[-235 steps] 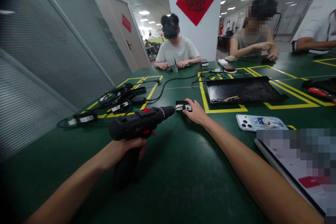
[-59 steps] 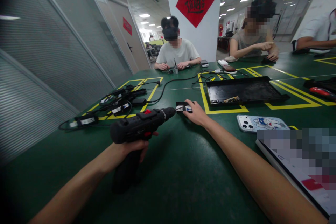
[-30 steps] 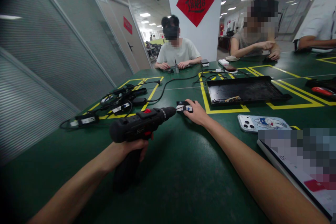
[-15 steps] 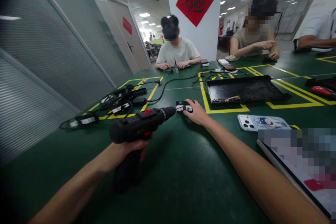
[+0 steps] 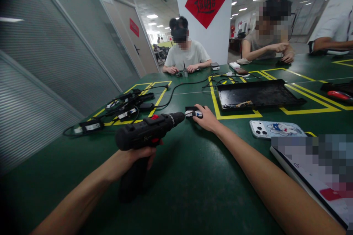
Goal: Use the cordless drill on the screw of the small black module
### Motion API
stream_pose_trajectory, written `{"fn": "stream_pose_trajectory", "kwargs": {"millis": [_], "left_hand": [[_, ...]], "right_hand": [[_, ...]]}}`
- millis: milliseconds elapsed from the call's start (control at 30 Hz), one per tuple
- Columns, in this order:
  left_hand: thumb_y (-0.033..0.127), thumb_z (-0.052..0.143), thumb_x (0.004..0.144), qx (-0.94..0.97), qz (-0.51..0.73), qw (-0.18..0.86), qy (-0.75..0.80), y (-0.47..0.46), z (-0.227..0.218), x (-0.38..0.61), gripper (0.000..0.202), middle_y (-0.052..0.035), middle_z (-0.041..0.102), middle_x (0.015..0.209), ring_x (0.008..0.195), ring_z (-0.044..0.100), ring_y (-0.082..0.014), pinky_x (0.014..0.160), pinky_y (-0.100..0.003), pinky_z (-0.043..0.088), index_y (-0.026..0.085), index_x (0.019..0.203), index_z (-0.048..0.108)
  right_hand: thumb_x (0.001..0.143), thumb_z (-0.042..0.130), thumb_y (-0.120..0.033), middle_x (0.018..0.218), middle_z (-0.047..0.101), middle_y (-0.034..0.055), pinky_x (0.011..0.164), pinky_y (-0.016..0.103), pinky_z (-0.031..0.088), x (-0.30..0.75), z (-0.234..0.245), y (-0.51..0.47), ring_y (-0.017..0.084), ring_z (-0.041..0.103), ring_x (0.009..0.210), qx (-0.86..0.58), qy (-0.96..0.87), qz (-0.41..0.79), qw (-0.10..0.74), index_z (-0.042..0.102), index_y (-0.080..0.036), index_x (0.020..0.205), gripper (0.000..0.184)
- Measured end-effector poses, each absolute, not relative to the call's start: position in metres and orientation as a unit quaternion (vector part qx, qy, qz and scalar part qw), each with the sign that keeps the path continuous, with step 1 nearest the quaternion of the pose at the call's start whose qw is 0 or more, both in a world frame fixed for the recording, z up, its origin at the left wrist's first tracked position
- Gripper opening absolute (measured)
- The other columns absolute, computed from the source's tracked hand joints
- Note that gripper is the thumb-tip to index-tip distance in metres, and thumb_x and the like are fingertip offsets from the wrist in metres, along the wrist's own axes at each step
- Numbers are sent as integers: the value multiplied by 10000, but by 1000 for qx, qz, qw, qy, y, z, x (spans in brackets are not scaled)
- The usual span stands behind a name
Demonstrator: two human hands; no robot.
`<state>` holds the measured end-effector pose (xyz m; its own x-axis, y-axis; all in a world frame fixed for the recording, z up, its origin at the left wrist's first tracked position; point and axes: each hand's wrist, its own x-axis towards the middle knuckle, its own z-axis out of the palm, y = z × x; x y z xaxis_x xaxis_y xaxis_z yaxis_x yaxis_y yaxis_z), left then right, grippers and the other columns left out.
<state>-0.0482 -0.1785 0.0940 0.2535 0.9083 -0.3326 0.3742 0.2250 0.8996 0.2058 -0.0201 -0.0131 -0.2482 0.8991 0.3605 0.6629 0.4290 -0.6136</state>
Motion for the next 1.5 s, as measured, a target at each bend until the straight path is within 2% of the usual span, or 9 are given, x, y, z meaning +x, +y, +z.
{"fn": "stream_pose_trajectory", "kwargs": {"millis": [67,200,367,667,867,1233,1500], "left_hand": [[289,568,758,572,242,548,561,-178,94,-48,211,-9,599,609,573,565,-156,577,-292,451,137,895,617],[259,561,759,578,239,547,556,-178,96,-47,242,4,605,603,561,570,-156,579,-296,452,153,976,583],[273,556,762,594,236,530,557,-178,98,-46,188,1,608,604,559,565,-157,573,-294,449,156,907,581],[268,547,753,579,242,523,577,-179,99,-44,304,11,596,588,555,564,-160,584,-300,454,158,1034,584],[273,569,769,567,237,550,566,-177,95,-49,207,5,610,613,575,567,-150,590,-290,455,160,942,577],[242,559,767,583,245,552,544,-177,93,-50,178,6,610,621,579,564,-148,584,-285,446,165,927,568],[272,544,791,583,233,554,547,-176,93,-52,287,12,603,616,590,563,-152,603,-296,445,166,1057,567]], "right_hand": [[792,560,-356,1134,501,65,907,371,420,206,-14,-19,227,537,1013,-507,-771,171,345,416,-279,1314,547],[791,558,-351,1113,500,63,913,365,417,206,-13,-20,221,539,998,-505,-772,169,347,421,-272,1310,542],[796,554,-337,1063,495,60,908,351,420,205,-10,-23,205,549,950,-497,-774,174,351,430,-259,1301,526],[791,565,-331,1076,516,59,923,374,412,206,-11,-21,223,535,1000,-499,-772,175,352,437,-275,1294,522],[793,562,-338,1072,513,61,920,366,412,207,-10,-23,223,534,1005,-499,-774,178,348,437,-267,1293,521],[792,556,-344,1077,501,61,916,359,410,206,-11,-22,216,533,995,-497,-774,177,351,427,-267,1301,530],[786,564,-337,1049,518,64,919,371,412,206,-11,-21,222,532,975,-499,-773,174,350,437,-255,1295,531]]}}
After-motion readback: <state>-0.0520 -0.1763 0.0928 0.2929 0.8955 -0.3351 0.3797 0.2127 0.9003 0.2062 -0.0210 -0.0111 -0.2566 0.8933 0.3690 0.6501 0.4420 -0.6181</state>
